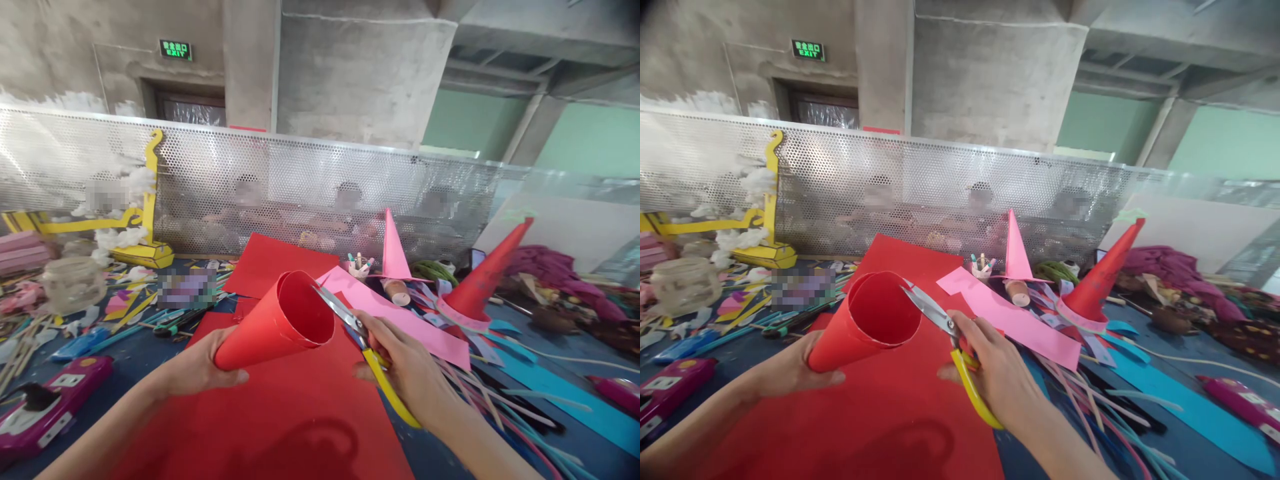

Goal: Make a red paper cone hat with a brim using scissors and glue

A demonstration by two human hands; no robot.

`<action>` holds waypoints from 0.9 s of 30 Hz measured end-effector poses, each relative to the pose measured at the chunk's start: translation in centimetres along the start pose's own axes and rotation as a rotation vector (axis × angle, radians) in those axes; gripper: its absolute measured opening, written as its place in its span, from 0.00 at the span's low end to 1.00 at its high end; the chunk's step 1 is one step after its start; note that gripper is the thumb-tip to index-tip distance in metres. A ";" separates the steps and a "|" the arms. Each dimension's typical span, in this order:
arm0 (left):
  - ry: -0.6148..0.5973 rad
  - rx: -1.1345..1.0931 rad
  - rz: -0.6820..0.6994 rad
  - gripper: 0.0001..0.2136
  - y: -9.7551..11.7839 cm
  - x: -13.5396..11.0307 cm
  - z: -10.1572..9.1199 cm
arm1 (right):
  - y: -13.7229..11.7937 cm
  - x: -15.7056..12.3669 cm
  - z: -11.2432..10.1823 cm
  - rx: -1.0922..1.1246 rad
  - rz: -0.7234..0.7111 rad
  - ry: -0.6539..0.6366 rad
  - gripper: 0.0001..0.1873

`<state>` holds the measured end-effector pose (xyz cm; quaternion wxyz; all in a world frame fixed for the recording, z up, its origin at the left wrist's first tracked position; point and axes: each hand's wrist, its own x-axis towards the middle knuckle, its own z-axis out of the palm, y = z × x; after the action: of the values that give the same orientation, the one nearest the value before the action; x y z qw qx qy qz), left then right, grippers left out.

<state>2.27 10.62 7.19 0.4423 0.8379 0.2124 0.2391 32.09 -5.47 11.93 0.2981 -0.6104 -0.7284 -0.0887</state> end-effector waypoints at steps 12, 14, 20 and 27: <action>-0.036 -0.060 0.006 0.12 0.3 0.1 0.4 | -0.3 0.7 -1.3 -0.012 -0.031 -0.034 0.27; -0.052 -0.069 0.004 0.12 0.4 0.1 0.6 | -0.4 0.7 -1.3 -0.013 -0.039 -0.019 0.26; -0.123 -0.145 -0.066 0.15 0.8 0.2 0.6 | -0.2 0.5 -0.9 0.018 -0.127 0.036 0.25; -0.216 -0.080 -0.136 0.13 0.2 -0.3 0.3 | -0.6 0.5 -1.8 0.063 -0.047 -0.047 0.24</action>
<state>2.27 10.19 7.19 0.5109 0.8241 0.2103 0.1250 32.08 -6.08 13.80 0.2978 -0.5855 -0.7518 -0.0581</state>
